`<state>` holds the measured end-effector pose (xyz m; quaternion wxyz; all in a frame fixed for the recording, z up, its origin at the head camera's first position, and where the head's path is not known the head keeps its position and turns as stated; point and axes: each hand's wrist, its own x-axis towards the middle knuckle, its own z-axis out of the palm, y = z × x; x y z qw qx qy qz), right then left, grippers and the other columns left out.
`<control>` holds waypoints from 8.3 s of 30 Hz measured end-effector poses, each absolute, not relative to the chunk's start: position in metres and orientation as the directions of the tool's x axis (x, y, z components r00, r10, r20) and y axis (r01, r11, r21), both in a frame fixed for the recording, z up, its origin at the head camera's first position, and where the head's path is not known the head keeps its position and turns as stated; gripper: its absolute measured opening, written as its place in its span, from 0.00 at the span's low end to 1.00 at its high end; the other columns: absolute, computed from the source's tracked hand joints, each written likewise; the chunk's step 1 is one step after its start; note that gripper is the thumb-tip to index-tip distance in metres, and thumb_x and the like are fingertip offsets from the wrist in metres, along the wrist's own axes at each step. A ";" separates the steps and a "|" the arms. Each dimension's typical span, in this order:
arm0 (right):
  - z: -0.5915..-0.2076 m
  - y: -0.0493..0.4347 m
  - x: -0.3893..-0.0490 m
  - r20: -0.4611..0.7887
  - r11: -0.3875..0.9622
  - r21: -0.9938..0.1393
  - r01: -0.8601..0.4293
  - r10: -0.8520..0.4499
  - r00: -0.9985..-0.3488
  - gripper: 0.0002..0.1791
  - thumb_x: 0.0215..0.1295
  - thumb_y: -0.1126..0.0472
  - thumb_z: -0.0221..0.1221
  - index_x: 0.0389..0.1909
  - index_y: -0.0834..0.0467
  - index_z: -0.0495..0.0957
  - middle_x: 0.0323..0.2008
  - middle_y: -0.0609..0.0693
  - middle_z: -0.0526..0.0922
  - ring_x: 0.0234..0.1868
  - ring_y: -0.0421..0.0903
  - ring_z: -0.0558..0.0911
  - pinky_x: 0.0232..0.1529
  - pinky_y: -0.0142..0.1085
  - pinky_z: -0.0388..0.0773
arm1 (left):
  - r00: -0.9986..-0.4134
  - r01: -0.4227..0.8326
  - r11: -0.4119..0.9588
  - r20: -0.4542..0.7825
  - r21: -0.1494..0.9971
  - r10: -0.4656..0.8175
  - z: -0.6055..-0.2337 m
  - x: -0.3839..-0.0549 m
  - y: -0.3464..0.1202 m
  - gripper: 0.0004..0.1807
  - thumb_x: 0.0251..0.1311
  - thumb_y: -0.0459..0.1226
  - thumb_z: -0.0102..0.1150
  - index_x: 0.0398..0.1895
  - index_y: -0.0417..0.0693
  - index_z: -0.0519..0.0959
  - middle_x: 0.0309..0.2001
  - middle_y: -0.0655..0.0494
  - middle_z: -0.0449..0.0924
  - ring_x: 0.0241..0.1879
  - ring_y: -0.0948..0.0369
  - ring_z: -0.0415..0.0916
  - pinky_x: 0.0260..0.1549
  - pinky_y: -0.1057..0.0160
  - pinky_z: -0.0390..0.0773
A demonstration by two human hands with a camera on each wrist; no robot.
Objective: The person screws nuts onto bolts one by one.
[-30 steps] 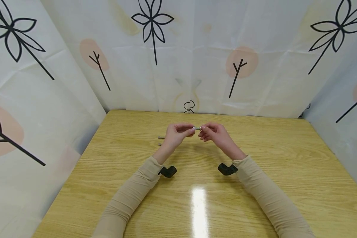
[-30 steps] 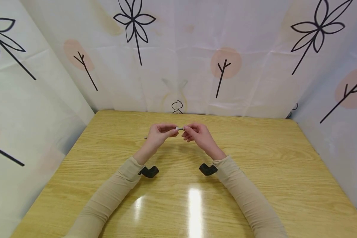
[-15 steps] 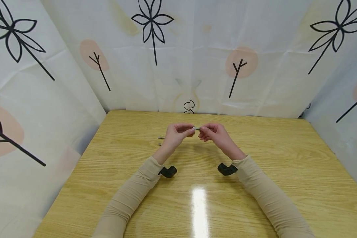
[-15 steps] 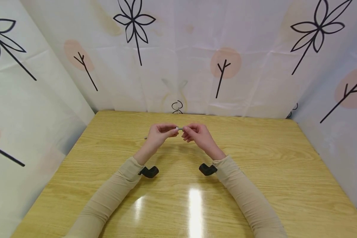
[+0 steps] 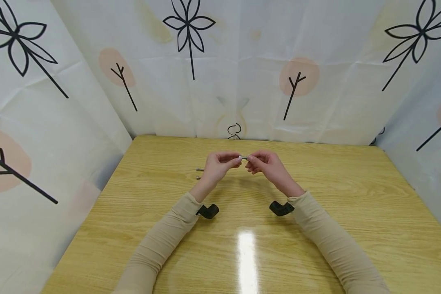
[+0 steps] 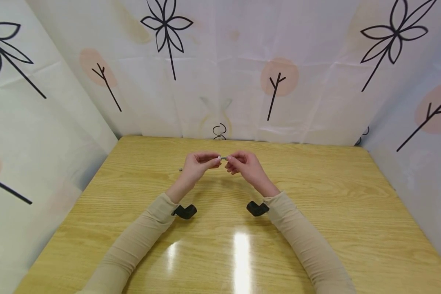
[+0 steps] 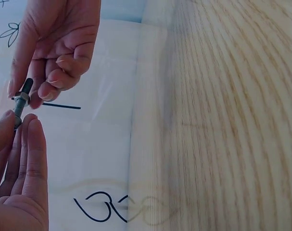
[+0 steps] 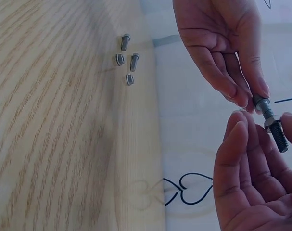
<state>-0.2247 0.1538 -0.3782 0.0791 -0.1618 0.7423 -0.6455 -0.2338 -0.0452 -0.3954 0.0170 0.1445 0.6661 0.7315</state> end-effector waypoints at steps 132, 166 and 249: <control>-0.387 0.150 -0.240 0.116 0.093 -0.984 -0.155 -0.331 -0.936 0.14 0.68 0.65 0.58 0.50 0.70 0.75 0.42 0.67 0.80 0.42 0.62 0.81 0.48 0.55 0.80 | -0.976 0.104 -0.131 0.127 0.986 0.175 -0.396 -0.242 -0.042 0.12 0.59 0.29 0.64 0.44 0.29 0.81 0.38 0.39 0.84 0.36 0.53 0.84 0.42 0.58 0.85; -0.387 0.147 -0.241 0.103 0.084 -0.987 -0.137 -0.324 -0.940 0.15 0.71 0.60 0.55 0.48 0.70 0.75 0.39 0.68 0.80 0.40 0.60 0.82 0.46 0.51 0.82 | -0.983 0.081 -0.145 0.103 0.986 0.152 -0.396 -0.245 -0.042 0.13 0.58 0.29 0.65 0.44 0.29 0.81 0.37 0.41 0.84 0.41 0.43 0.82 0.42 0.57 0.85; -0.387 0.149 -0.240 0.110 0.091 -0.985 -0.147 -0.323 -0.940 0.19 0.68 0.63 0.58 0.55 0.69 0.70 0.39 0.63 0.79 0.33 0.50 0.79 0.32 0.38 0.80 | -0.979 0.092 -0.135 0.115 0.987 0.170 -0.397 -0.245 -0.038 0.11 0.59 0.29 0.64 0.43 0.29 0.82 0.39 0.35 0.82 0.34 0.56 0.84 0.41 0.57 0.85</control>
